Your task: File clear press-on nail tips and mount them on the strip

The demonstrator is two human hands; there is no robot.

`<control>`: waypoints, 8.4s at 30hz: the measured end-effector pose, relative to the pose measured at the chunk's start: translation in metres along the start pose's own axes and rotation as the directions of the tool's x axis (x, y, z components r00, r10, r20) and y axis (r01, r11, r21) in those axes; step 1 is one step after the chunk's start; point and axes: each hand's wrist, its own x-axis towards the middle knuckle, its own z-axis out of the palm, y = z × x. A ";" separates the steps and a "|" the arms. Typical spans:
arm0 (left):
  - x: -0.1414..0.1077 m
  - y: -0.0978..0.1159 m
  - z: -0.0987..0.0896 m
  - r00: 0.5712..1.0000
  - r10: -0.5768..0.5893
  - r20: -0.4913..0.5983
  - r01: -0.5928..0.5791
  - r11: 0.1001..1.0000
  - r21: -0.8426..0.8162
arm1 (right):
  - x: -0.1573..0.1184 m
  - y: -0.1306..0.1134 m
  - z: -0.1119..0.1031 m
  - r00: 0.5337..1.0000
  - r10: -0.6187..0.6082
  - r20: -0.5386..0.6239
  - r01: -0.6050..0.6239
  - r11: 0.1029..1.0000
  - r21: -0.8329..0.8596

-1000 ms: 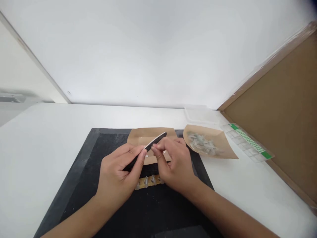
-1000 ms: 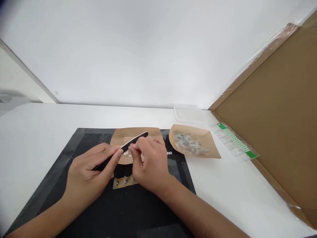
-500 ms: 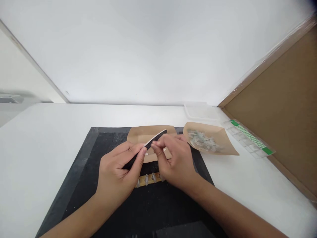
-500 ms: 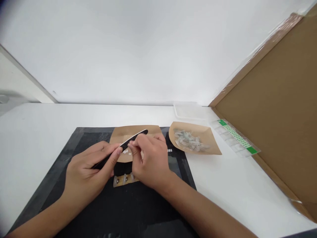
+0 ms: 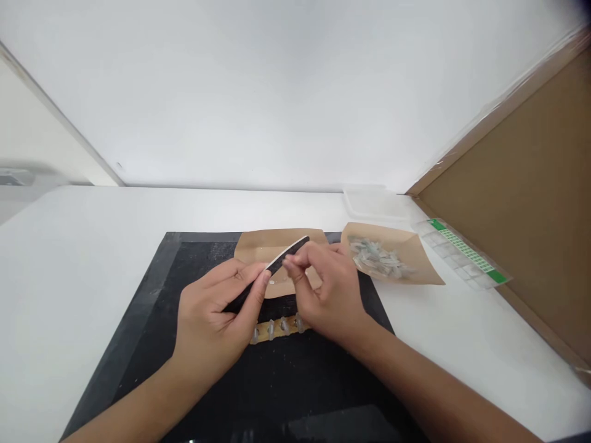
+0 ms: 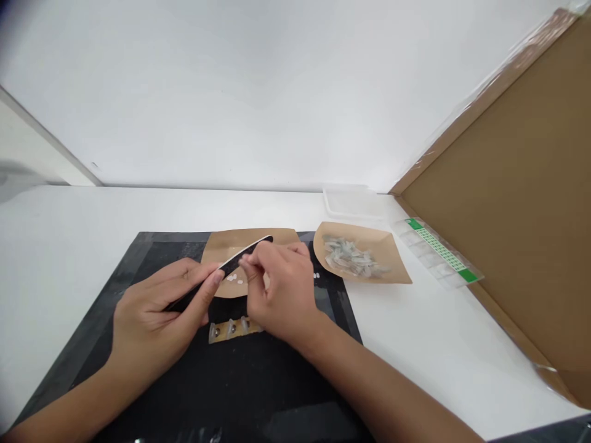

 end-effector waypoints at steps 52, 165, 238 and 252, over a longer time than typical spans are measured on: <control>0.002 0.002 -0.003 0.999 -0.034 -0.010 0.034 0.999 -0.031 | 0.002 -0.004 0.001 0.999 0.031 0.033 -0.032 0.999 0.012; -0.001 -0.012 0.002 0.988 0.090 0.125 -0.081 0.994 -0.071 | -0.007 0.011 -0.020 0.986 0.106 0.131 -0.135 0.963 0.232; -0.005 0.004 0.005 0.876 -0.347 0.336 0.457 0.820 -0.345 | -0.010 0.004 -0.017 0.986 0.161 0.041 -0.166 0.961 0.222; -0.003 0.005 0.005 0.870 -0.360 0.337 0.461 0.836 -0.296 | -0.013 0.004 -0.016 0.997 -0.053 0.054 0.047 0.992 0.114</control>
